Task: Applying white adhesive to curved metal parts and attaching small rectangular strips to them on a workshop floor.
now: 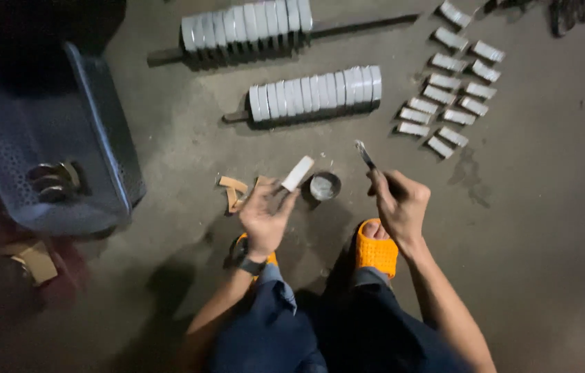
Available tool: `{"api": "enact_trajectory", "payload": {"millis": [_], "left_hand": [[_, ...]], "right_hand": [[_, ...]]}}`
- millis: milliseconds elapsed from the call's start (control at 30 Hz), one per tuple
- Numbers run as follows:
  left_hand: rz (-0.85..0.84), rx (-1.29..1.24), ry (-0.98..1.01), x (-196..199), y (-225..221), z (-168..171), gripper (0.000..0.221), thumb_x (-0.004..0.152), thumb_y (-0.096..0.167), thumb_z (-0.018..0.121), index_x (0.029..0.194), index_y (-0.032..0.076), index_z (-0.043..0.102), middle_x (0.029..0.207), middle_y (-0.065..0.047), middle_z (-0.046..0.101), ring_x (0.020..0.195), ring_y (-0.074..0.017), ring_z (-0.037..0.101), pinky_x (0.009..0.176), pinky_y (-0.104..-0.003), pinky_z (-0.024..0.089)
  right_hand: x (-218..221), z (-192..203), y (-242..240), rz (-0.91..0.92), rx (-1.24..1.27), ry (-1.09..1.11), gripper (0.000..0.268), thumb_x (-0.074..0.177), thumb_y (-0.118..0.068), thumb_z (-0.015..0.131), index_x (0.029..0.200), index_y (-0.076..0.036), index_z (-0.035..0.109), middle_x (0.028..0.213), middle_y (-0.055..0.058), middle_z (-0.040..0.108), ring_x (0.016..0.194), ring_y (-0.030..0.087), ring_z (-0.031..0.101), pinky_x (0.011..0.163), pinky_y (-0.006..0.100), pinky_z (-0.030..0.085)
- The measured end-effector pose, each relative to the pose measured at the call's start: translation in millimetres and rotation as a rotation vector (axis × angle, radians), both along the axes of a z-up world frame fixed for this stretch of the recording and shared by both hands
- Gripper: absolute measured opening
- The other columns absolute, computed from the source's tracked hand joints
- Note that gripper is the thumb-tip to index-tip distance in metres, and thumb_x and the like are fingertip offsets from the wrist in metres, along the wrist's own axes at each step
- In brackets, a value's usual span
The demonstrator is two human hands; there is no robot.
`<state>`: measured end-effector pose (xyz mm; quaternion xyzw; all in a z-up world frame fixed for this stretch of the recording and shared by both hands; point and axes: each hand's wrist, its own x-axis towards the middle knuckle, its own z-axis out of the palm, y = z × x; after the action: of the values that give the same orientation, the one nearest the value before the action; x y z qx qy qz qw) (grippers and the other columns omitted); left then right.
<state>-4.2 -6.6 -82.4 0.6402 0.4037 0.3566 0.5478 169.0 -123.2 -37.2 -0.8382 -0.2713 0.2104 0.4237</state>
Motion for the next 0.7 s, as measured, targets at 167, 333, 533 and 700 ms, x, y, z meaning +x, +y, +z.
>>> {"api": "enact_trajectory", "payload": {"millis": [167,333,533,700], "left_hand": [[-0.131,0.064,0.180,63,82,40,0.019,0.071,-0.005,0.074,0.084,-0.003,0.060,0.077,-0.016,0.066,0.072,-0.0223,0.064,0.064,-0.033,0.051],[-0.385,0.319,0.214,192,154,14,0.019,0.077,0.002,0.071,0.091,0.005,0.059,0.087,-0.008,0.068,0.078,-0.0171,0.067,0.070,-0.027,0.057],[-0.286,0.301,0.353,303,163,-117,0.039,0.067,0.006,0.080,0.099,0.009,0.058,0.104,-0.008,0.065,0.098,-0.0234,0.063,0.084,-0.036,0.053],[-0.358,0.297,0.344,306,146,-136,0.032,0.072,0.010,0.074,0.100,0.014,0.058,0.097,-0.005,0.066,0.094,-0.0259,0.064,0.082,-0.038,0.053]], "right_hand": [[-14,-27,-44,-0.041,-0.065,0.183,0.022,0.081,-0.004,0.062,0.059,-0.004,0.058,0.045,0.011,0.052,0.044,0.014,0.043,0.044,0.028,0.037],[-32,-53,-67,0.140,-0.073,0.300,0.028,0.083,-0.016,0.062,0.058,-0.009,0.051,0.052,-0.004,0.040,0.051,0.006,0.032,0.045,0.025,0.028],[-28,-62,-64,0.276,-0.249,0.208,0.042,0.084,-0.026,0.060,0.052,-0.016,0.034,0.046,-0.004,0.028,0.046,0.010,0.025,0.045,0.029,0.023],[-22,-69,-69,0.193,-0.155,0.420,0.023,0.082,-0.016,0.062,0.061,-0.008,0.057,0.051,-0.001,0.041,0.050,0.008,0.033,0.047,0.024,0.032]]}}
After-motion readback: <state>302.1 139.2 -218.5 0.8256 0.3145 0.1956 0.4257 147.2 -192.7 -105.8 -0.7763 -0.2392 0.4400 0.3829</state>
